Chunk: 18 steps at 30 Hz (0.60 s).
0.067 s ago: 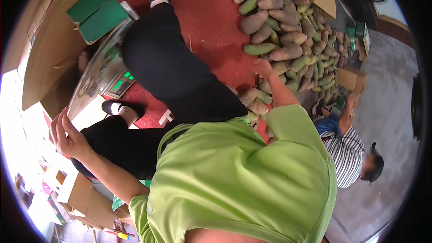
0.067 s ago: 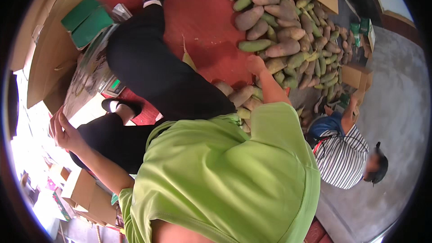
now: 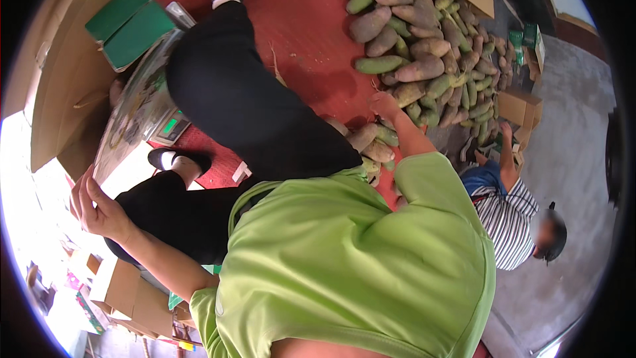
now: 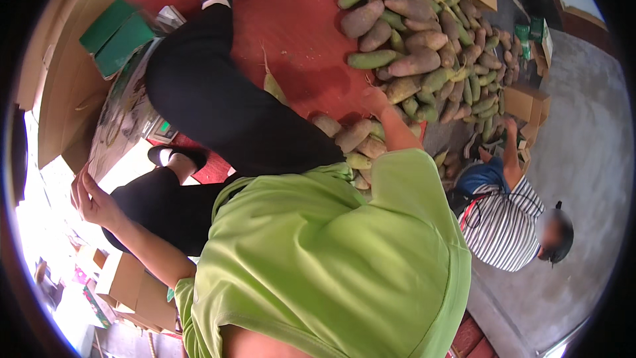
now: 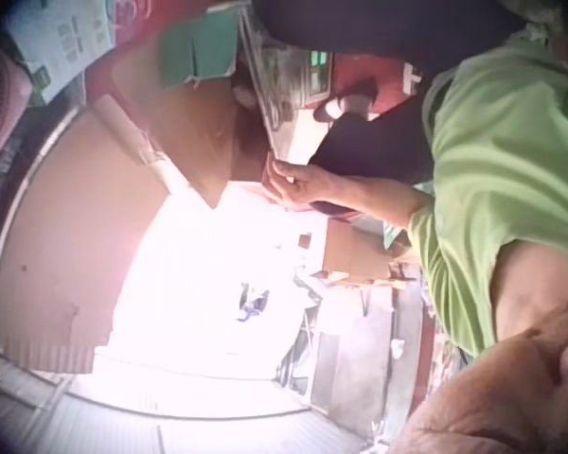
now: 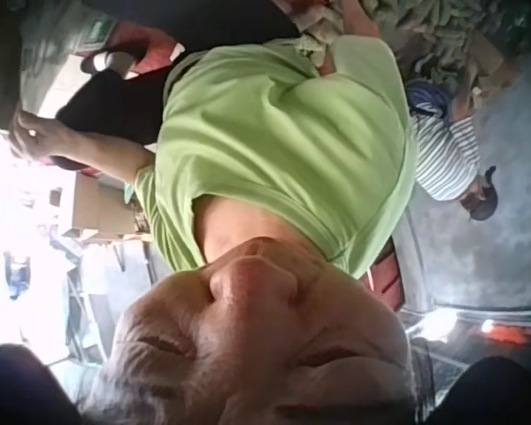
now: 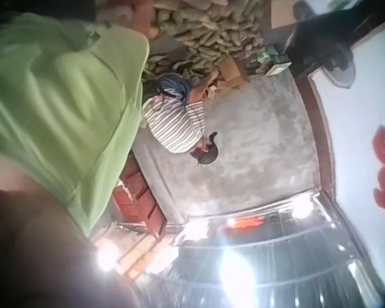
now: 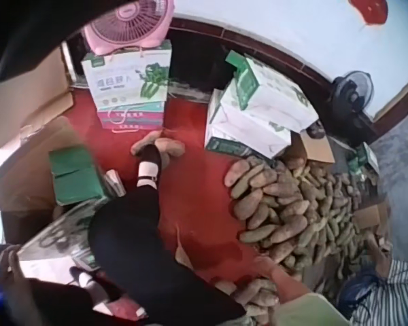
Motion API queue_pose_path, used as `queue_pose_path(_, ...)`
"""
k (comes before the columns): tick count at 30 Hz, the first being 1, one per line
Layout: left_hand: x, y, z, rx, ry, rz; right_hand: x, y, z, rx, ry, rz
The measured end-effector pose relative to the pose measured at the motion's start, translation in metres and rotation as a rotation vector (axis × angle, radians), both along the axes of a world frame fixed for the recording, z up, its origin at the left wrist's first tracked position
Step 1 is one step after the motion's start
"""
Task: The recorder is seen packing radishes into a box and weighing it.
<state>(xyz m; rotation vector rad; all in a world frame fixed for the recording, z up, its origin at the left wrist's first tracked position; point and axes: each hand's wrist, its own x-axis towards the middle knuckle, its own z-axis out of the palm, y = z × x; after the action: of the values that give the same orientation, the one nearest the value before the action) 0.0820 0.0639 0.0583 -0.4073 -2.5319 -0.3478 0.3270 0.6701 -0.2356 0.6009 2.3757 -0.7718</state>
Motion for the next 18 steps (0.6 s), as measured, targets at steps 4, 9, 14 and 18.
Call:
queue_pose_path(4, -0.002, -0.011, -0.006, 0.022, -0.006, 0.012, 0.039, -0.016, 0.016, 0.017, -0.144, -0.214)
queue_pose_path(9, -0.006, -0.004, -0.012, 0.021, -0.024, 0.023, 0.111, 0.01, -0.016, 0.151, -0.394, -0.331)
queue_pose_path(14, 0.007, -0.009, -0.003, 0.002, -0.006, 0.054, 0.095, -0.043, -0.024, -0.103, -0.476, -1.009)
queue_pose_path(18, 0.01, 0.008, 0.016, -0.023, -0.038, 0.103, 0.081, -0.072, -0.056, -0.21, -0.519, -0.97)
